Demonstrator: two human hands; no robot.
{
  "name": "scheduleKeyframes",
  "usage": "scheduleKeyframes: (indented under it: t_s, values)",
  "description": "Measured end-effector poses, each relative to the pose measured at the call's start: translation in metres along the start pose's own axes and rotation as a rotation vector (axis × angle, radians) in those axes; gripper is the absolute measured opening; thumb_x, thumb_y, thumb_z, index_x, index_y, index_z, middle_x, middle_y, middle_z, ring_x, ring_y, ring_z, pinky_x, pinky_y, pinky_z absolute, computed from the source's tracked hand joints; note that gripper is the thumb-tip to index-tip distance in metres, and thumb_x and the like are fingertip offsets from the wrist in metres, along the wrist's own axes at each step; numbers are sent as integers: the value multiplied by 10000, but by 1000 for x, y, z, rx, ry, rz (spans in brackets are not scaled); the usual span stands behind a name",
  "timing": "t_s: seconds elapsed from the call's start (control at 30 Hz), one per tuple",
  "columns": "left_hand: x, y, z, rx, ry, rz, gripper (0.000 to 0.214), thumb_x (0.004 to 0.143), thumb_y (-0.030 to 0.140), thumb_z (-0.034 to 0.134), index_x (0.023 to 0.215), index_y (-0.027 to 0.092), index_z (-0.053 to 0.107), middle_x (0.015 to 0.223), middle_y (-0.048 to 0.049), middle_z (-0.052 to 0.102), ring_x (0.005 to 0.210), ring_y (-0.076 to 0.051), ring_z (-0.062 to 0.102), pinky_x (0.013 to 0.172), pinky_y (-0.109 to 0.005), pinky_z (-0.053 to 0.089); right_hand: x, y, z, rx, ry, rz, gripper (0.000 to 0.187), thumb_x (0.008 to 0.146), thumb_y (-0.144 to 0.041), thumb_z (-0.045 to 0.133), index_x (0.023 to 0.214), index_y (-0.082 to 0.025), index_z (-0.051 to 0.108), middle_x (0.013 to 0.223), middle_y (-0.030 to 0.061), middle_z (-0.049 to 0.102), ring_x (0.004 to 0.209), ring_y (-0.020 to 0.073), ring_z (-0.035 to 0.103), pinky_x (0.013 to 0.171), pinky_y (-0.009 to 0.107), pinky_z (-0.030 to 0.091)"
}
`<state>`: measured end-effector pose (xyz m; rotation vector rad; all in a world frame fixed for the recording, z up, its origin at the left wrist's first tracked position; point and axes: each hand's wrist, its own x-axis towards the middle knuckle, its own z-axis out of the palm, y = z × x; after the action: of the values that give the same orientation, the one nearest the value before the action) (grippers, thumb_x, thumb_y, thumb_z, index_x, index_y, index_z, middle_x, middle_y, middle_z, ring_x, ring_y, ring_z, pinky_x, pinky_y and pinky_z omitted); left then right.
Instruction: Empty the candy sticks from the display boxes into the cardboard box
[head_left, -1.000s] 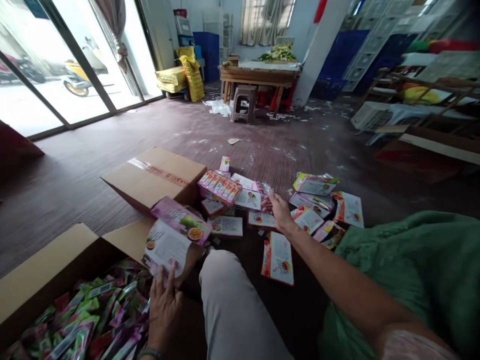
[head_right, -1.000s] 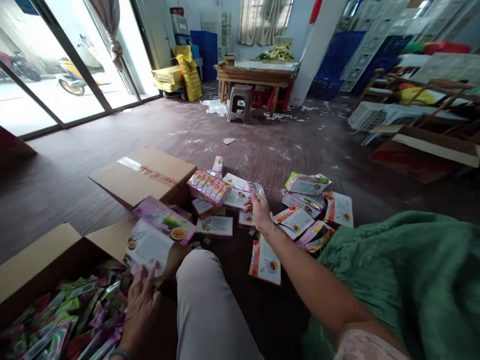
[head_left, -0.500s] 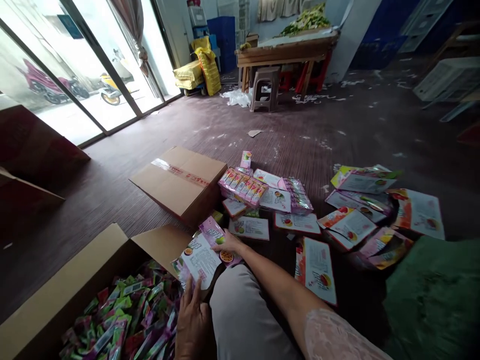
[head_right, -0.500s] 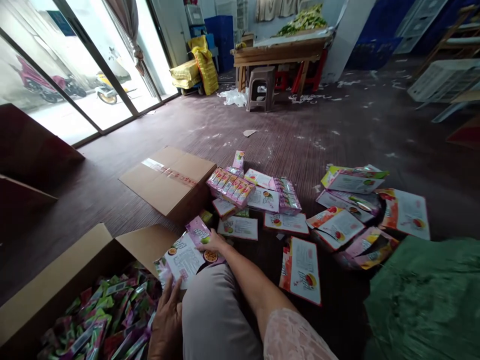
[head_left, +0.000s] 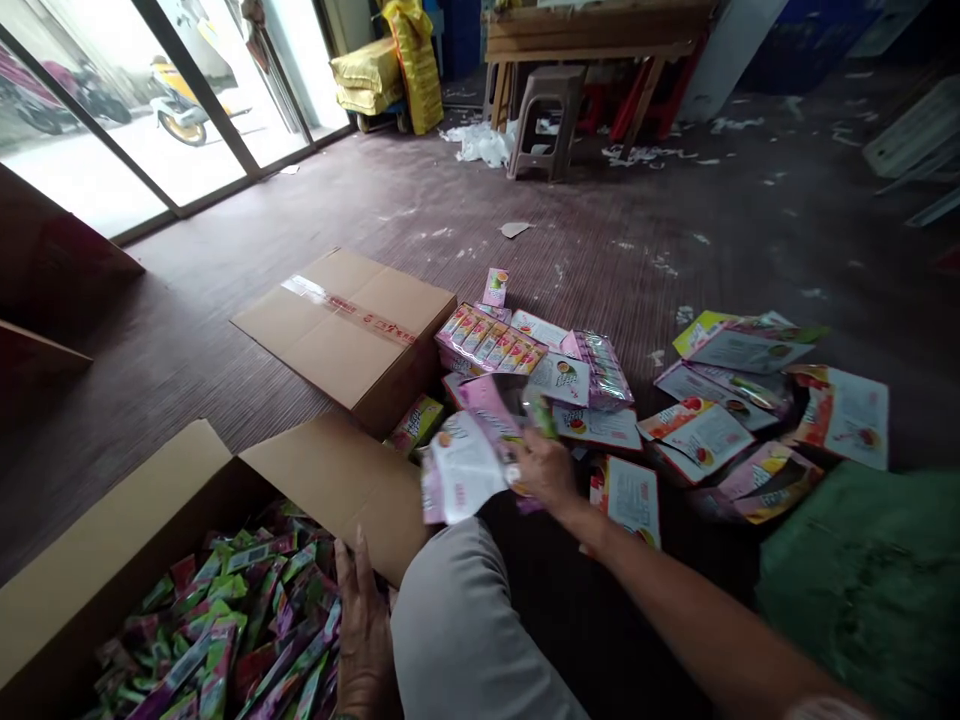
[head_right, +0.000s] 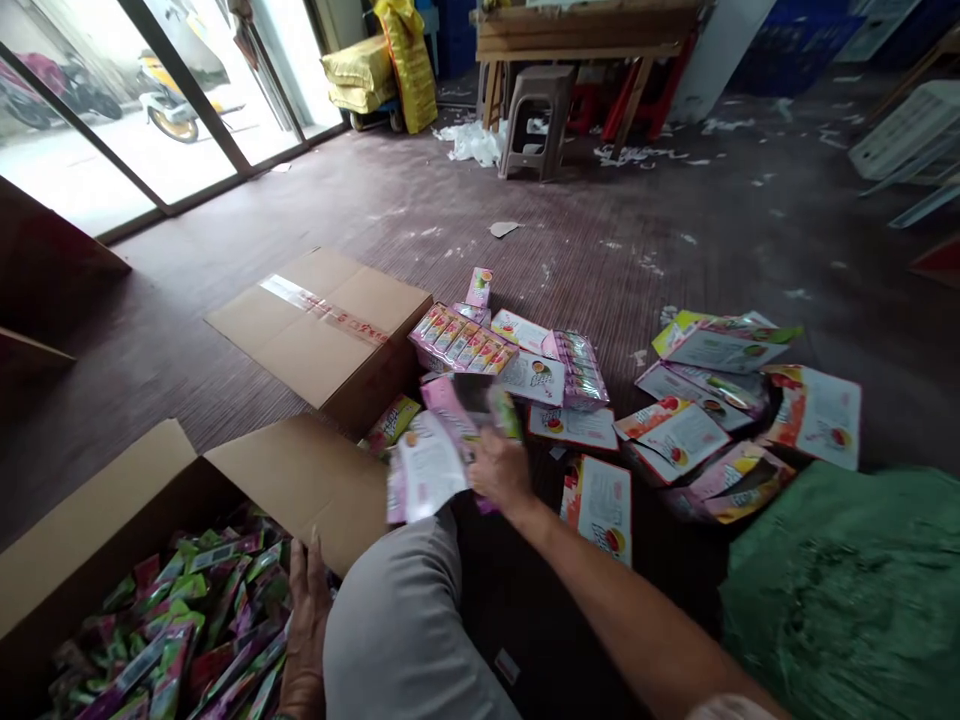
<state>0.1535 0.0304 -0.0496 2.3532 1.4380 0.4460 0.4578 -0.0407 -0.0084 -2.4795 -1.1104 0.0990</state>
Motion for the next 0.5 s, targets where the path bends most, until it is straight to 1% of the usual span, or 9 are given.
scheduleKeyframes:
  t_s: [0.07,0.17,0.2,0.27,0.3,0.37,0.4,0.43,0.5]
  values:
    - [0,0,-2,-16,-62,-32,737,858,127,486,1529,258,212,1633,-133,11,1452,-312,246,979,-385,521,-16,50,-40,-129,53,-10,165,868,-219,465,791,-205,610,697,61,639,628,197,575,584,302,336]
    - [1,-2,-3,-22,-90,9,585,863,133,476,1438,222,424,1636,-68,-97,1483,-304,130,1155,-439,335,-52,121,-86,-372,76,0,161,841,-183,441,785,-218,588,688,73,611,648,234,572,623,347,349]
    - [1,-2,-4,-17,-81,36,535,868,136,460,1400,197,476,1639,-71,-63,1488,-301,102,1184,-459,272,-66,140,-96,-451,90,4,168,818,-161,435,802,-218,592,692,95,607,673,260,577,650,378,358]
    - [3,-3,-4,-6,-68,90,484,871,116,405,1336,138,540,1628,-115,93,1491,-293,91,1203,-490,206,-86,162,-104,-617,195,56,274,817,-160,397,961,-207,625,856,180,634,831,350,583,746,486,356]
    - [3,-3,-5,-8,-69,110,480,866,102,381,1313,113,557,1606,-140,183,1488,-289,112,1206,-498,196,-91,164,-101,-665,239,62,324,830,-179,387,1051,-190,623,968,222,628,937,397,562,785,539,341]
    - [4,-2,-5,-30,-93,112,488,854,91,363,1300,82,561,1560,-169,291,1473,-279,183,1205,-485,216,-85,146,-82,-647,244,5,379,873,-227,390,1182,-150,594,1152,253,581,1095,432,495,846,583,328]
    - [4,-2,-6,-50,-107,98,494,850,92,362,1305,75,554,1553,-172,305,1463,-271,220,1202,-469,232,-75,128,-66,-581,188,-68,379,891,-245,408,1206,-130,585,1191,246,568,1136,417,477,871,568,341]
    - [4,-1,-6,-72,-123,78,500,849,94,360,1314,75,544,1557,-167,299,1454,-260,250,1200,-451,246,-59,105,-46,-481,107,-147,358,904,-238,431,1209,-131,587,1190,212,580,1131,366,493,901,516,362]
    - [3,0,-8,-114,-157,48,514,854,98,354,1341,80,517,1576,-153,265,1448,-238,271,1197,-424,256,-17,51,2,-297,-54,-313,316,921,-253,479,1193,-143,596,1223,173,587,1183,306,473,959,432,365]
